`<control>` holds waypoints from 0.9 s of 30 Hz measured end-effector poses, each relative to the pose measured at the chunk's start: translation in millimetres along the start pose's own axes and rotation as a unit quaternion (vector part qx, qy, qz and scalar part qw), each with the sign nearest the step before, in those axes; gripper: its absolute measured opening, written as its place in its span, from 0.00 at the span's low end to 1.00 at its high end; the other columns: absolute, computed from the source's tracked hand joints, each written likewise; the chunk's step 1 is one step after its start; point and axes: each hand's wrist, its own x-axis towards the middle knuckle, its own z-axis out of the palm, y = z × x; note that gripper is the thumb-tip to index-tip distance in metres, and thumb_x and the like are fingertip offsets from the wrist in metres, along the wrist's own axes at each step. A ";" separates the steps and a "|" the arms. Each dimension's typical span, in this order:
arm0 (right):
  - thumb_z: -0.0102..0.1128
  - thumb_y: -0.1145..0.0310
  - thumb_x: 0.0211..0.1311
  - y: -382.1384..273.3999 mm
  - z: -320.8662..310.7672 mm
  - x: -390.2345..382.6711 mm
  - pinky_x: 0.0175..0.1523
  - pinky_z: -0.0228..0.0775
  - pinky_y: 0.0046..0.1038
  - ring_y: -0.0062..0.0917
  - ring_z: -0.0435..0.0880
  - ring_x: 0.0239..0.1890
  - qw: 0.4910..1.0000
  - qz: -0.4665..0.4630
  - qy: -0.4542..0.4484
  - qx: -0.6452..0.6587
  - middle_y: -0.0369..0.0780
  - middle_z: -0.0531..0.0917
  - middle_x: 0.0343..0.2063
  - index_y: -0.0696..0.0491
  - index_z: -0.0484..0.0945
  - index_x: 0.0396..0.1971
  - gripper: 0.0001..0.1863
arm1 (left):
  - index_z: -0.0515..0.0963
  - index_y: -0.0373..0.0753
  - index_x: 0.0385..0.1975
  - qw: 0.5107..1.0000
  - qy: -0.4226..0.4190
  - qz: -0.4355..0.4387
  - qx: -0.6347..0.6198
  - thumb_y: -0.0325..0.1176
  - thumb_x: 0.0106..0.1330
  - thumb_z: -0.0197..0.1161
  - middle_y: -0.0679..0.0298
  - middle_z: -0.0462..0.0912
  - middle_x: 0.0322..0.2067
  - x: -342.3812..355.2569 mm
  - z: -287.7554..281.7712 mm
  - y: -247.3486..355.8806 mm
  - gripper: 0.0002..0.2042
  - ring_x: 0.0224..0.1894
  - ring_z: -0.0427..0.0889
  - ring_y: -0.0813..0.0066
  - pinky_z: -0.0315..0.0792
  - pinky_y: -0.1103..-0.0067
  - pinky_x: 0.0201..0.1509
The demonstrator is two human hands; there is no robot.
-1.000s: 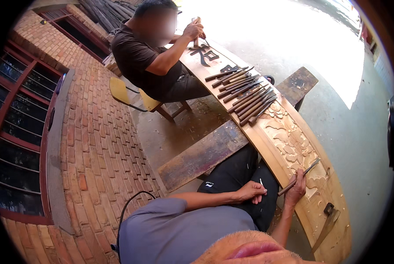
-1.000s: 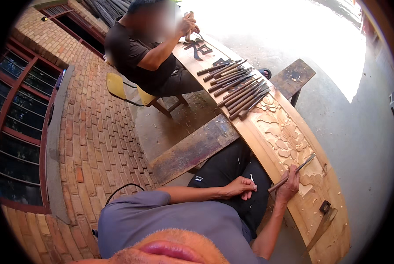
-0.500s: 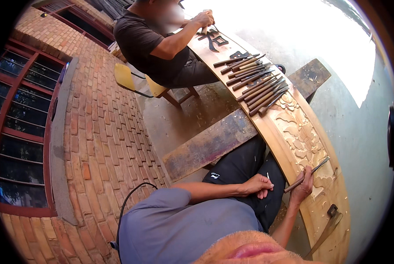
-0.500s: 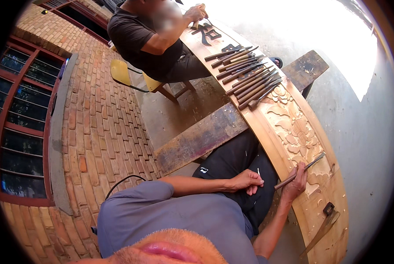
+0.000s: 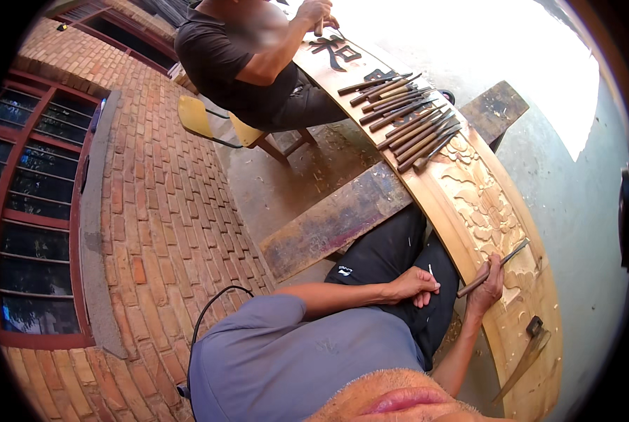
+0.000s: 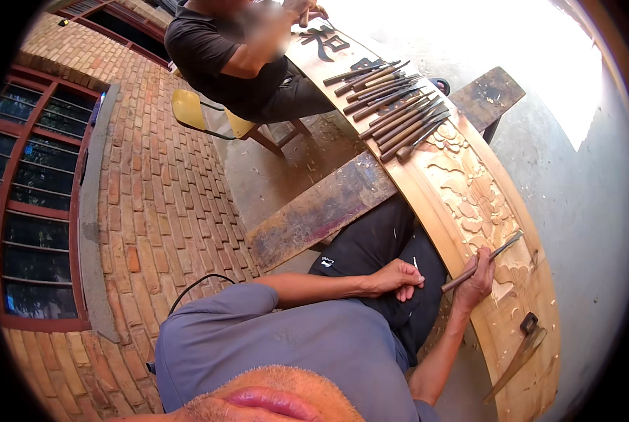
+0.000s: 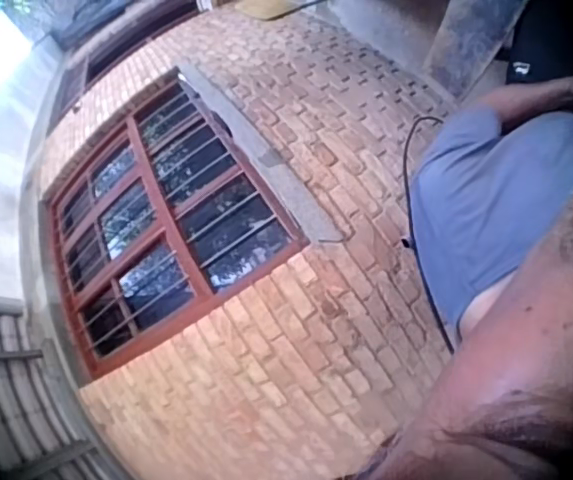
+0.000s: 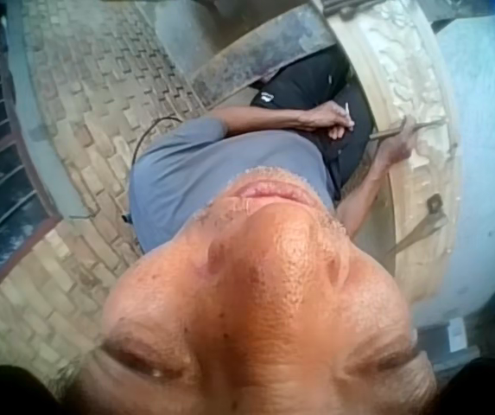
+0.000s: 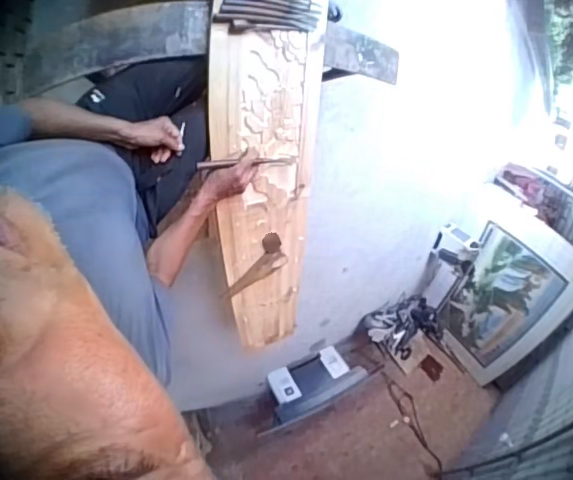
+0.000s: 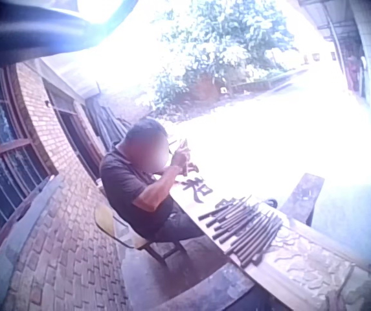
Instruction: The person uses various chisels to carve intricate floral designs into a large wooden board.
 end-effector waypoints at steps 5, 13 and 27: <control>0.63 0.80 0.73 -7.7 -4.4 2.1 0.57 0.81 0.45 0.49 0.88 0.56 0.999 0.024 -0.028 -0.009 0.48 0.89 0.54 0.55 0.82 0.56 0.14 | 0.86 0.36 0.39 1.000 -0.006 0.003 0.002 0.39 0.83 0.65 0.63 0.88 0.22 0.1 -1.7 -0.1 0.13 0.19 0.86 0.77 0.79 0.84 0.24; 0.63 0.79 0.74 -8.9 -3.4 -0.9 0.57 0.81 0.45 0.49 0.88 0.56 0.999 0.035 -0.027 -0.014 0.48 0.88 0.55 0.54 0.81 0.56 0.14 | 0.86 0.35 0.39 1.000 -0.004 -0.007 0.006 0.38 0.84 0.64 0.63 0.89 0.23 -3.0 0.2 4.2 0.13 0.19 0.87 0.78 0.78 0.84 0.23; 0.63 0.78 0.75 -8.8 -1.0 4.4 0.58 0.80 0.45 0.51 0.87 0.58 0.999 0.022 -0.027 -0.001 0.48 0.88 0.55 0.54 0.81 0.55 0.12 | 0.86 0.34 0.39 1.000 -0.001 -0.009 -0.012 0.36 0.83 0.64 0.61 0.89 0.23 -0.8 -1.1 6.3 0.13 0.19 0.87 0.76 0.80 0.83 0.24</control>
